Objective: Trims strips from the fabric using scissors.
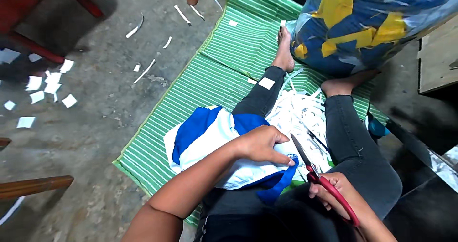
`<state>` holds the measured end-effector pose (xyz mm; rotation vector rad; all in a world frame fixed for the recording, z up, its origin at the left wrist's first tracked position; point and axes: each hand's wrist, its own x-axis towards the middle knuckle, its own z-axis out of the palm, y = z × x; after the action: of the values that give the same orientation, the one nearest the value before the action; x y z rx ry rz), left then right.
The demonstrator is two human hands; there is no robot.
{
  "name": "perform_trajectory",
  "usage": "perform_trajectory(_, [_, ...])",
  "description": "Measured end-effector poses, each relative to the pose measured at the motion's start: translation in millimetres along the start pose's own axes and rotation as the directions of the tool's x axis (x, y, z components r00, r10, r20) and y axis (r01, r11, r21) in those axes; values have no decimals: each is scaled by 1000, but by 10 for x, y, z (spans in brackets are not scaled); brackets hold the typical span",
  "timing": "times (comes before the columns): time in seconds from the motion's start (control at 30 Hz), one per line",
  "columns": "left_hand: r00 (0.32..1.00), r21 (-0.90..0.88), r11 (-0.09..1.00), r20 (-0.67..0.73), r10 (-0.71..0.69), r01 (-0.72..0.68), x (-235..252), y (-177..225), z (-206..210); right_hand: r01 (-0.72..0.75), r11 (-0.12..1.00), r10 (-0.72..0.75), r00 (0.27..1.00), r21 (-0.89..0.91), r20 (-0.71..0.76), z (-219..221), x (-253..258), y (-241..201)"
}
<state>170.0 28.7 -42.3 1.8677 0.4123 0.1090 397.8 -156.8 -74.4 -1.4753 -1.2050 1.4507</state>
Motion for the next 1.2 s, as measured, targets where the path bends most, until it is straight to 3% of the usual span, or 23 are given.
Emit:
perform_trajectory(0.17, [997,234,972,72,-39,21,109,72,42,168,978,-196,942,-122,-273,47,178,-260])
perform_trajectory(0.3, [989,325,945,148,0,-49,258,44,43,167,932,-261,925,-321,-276,212,531,-480])
perform_trajectory(0.4, [972,287,939,192,139,-191,245,-289,-189,218,932,-303,907,-289,-293,229,640,-452])
perform_trajectory(0.57, [999,388,921,52,16,-35,236,-528,-414,345,916,-400,818,-203,-413,211,518,-228])
perform_trajectory(0.7, [988,253,966,-122,90,-57,253,-391,-436,315,933,-359,807,-172,-469,197,403,-58])
perform_trajectory(0.77, [961,299,948,-216,175,-105,247,-299,-367,280,949,-316,831,-148,-458,166,393,-47])
perform_trajectory(0.97, [934,601,780,-150,325,-175,377,131,-349,272,930,-346,874,-247,-341,93,596,-303])
perform_trajectory(1.03, [918,539,810,-154,366,-233,437,167,-386,268,921,-359,866,-284,-348,107,650,-364])
perform_trajectory(1.1, [908,242,907,-159,388,-345,514,20,-409,297,920,-376,851,-256,-366,136,658,-381])
perform_trajectory(1.13, [925,60,935,-131,355,-351,537,-68,-400,318,919,-387,843,-233,-373,154,656,-381])
perform_trajectory(1.2, [977,-159,964,-25,212,-213,566,-249,-311,351,915,-403,831,-199,-384,185,648,-389])
